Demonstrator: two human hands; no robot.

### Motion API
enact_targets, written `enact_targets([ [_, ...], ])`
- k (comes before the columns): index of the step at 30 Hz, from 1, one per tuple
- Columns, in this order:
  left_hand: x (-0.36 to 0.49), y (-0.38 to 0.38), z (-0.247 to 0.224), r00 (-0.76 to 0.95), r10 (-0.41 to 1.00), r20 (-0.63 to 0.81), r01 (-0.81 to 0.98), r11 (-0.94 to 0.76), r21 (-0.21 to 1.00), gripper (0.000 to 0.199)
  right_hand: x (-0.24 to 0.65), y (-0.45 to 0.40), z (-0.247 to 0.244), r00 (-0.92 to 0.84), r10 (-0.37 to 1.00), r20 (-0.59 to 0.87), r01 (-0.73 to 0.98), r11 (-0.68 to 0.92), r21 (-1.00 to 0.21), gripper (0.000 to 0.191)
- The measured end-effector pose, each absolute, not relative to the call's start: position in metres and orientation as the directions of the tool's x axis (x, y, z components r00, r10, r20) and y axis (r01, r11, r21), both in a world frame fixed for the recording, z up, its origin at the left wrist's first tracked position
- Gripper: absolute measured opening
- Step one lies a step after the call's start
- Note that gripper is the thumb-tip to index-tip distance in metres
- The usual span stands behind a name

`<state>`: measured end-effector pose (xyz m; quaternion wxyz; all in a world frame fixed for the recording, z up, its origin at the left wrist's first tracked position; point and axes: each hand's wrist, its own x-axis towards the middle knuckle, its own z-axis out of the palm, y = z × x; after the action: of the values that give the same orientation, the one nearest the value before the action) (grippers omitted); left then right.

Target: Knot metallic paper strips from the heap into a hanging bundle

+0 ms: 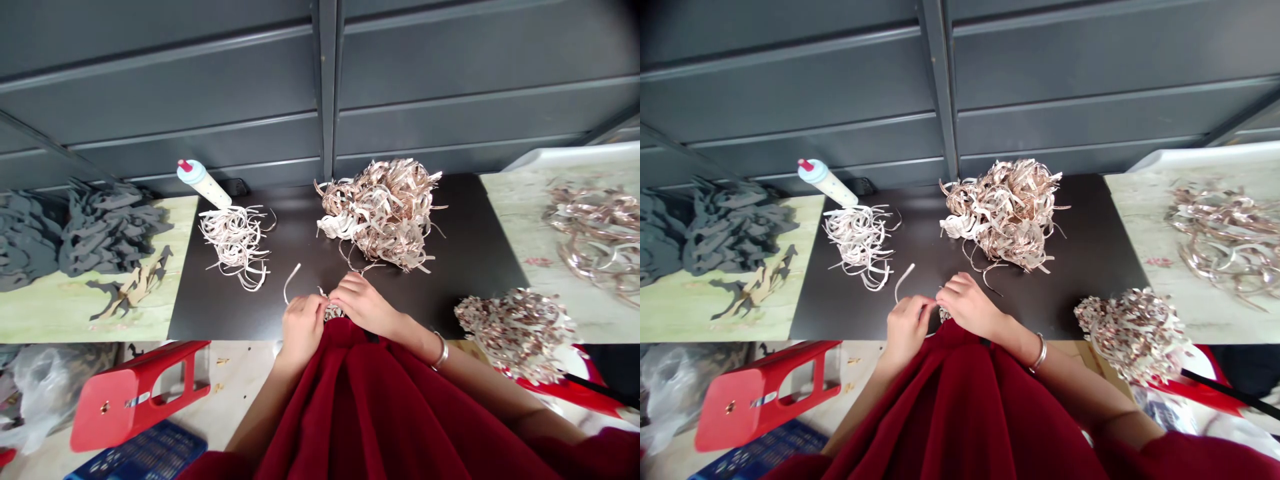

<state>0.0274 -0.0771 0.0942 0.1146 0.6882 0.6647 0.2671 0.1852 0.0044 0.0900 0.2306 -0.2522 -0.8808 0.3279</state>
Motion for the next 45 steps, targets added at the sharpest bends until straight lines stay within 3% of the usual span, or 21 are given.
enact_targets([
  [2, 0.026, -0.077, 0.095, 0.018, 0.964, 0.267, 0.857, -0.152, 0.492, 0.021, 0.185, 0.005, 0.094, -0.771, 0.605, 0.202, 0.291, 0.616, -0.732, 0.028],
  [5, 0.024, -0.077, 0.096, 0.106, 0.935, 0.338, 0.837, -0.267, 0.477, 0.020, 0.186, 0.009, 0.097, -0.758, 0.650, 0.060, 0.204, 0.324, -0.924, 0.024],
  [8, 0.022, -0.078, 0.098, 0.198, 0.861, 0.469, 0.787, -0.424, 0.448, 0.018, 0.188, 0.014, 0.090, -0.799, 0.600, -0.038, 0.137, 0.120, -0.983, 0.023],
  [12, 0.019, -0.082, 0.098, 0.199, 0.774, 0.601, 0.761, -0.509, 0.403, 0.017, 0.186, 0.018, 0.064, -0.804, 0.589, -0.079, 0.111, 0.017, -0.994, 0.042],
  [17, 0.009, -0.087, 0.093, 0.134, 0.749, 0.649, 0.775, -0.488, 0.403, 0.014, 0.158, 0.024, 0.017, -0.642, 0.759, -0.108, 0.179, 0.011, -0.984, 0.049],
  [23, 0.001, -0.093, 0.085, 0.080, 0.791, 0.606, 0.819, -0.399, 0.413, 0.009, 0.141, 0.009, -0.046, -0.677, 0.711, -0.190, 0.408, 0.147, -0.901, 0.033],
  [30, -0.058, -0.083, 0.048, -0.118, 0.890, 0.440, 0.939, -0.044, 0.341, 0.018, 0.185, -0.010, -0.083, -0.780, 0.547, -0.304, 0.543, 0.350, -0.763, 0.038],
  [34, -0.120, -0.059, 0.023, -0.260, 0.928, 0.266, 0.940, 0.179, 0.291, 0.020, 0.184, -0.004, -0.084, -0.729, 0.612, -0.307, 0.597, 0.349, -0.722, 0.047],
  [39, -0.154, -0.043, -0.004, -0.362, 0.928, 0.087, 0.914, 0.335, 0.229, 0.022, 0.186, -0.001, -0.085, -0.599, 0.740, -0.305, 0.692, 0.287, -0.662, 0.031],
  [45, -0.130, -0.054, -0.032, -0.305, 0.952, 0.024, 0.919, 0.287, 0.270, 0.028, 0.181, -0.011, -0.081, -0.642, 0.673, -0.367, 0.693, 0.304, -0.653, 0.028],
])
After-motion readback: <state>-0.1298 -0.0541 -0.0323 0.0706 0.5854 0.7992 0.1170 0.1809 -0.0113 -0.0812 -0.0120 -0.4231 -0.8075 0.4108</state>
